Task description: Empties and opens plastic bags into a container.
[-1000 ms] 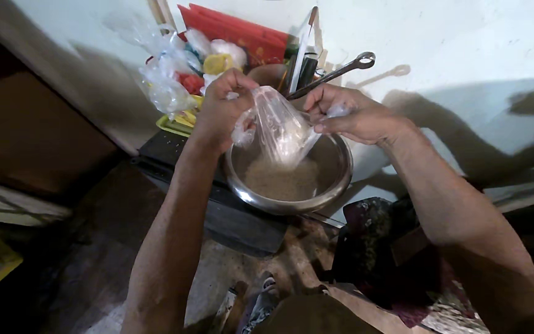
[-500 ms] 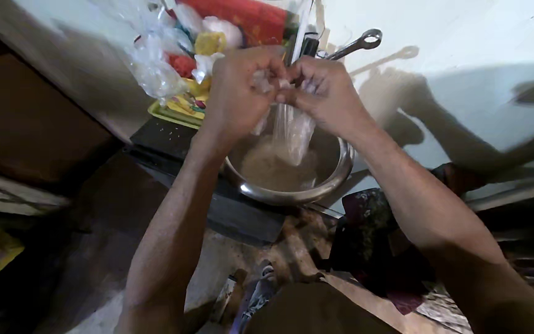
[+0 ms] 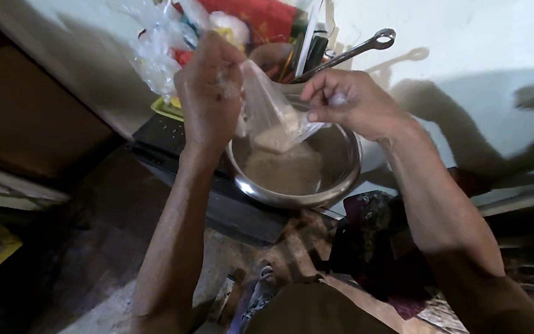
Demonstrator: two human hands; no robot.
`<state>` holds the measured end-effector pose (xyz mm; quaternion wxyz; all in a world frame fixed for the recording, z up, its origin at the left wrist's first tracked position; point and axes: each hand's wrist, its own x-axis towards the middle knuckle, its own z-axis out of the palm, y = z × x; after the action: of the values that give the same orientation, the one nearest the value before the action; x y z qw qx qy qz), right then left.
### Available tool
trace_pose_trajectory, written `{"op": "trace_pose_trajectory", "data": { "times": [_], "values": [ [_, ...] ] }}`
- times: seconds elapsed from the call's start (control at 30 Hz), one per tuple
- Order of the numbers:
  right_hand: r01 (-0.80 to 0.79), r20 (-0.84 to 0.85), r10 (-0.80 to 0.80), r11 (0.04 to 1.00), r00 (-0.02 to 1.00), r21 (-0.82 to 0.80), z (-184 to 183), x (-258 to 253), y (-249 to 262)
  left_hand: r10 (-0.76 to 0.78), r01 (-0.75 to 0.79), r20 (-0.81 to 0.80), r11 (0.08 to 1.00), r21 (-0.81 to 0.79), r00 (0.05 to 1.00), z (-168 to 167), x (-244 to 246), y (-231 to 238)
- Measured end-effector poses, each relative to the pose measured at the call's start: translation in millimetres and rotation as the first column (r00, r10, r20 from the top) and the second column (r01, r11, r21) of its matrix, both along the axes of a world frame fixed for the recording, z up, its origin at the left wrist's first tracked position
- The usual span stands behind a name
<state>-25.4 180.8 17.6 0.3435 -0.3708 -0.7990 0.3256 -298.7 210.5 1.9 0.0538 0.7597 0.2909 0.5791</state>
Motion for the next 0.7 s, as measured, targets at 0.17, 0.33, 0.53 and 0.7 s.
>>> {"op": "trace_pose_trajectory", "data": {
  "times": [0.17, 0.33, 0.53, 0.7],
  "values": [
    [0.09, 0.123, -0.093, 0.995, 0.988, 0.035, -4, 13, -9, 0.083, -0.082, 0.074, 0.997, -0.012, 0.994, -10, -10, 3],
    [0.112, 0.121, -0.13, 0.983, 0.984, 0.149, -9, 15, -6, 0.099, -0.094, 0.073, 0.993, -0.066, 0.992, -17, -4, 2],
    [0.058, -0.016, -0.056, 0.989, 0.998, 0.139, -10, 14, -2, 0.086, -0.067, 0.11, 0.984, -0.165, 0.99, -13, -7, 6],
    [0.143, 0.075, -0.15, 0.986, 0.986, 0.091, -7, 11, -9, -0.017, 0.057, 0.242, 0.986, -0.157, 0.97, -22, -12, 7]
  ]
}}
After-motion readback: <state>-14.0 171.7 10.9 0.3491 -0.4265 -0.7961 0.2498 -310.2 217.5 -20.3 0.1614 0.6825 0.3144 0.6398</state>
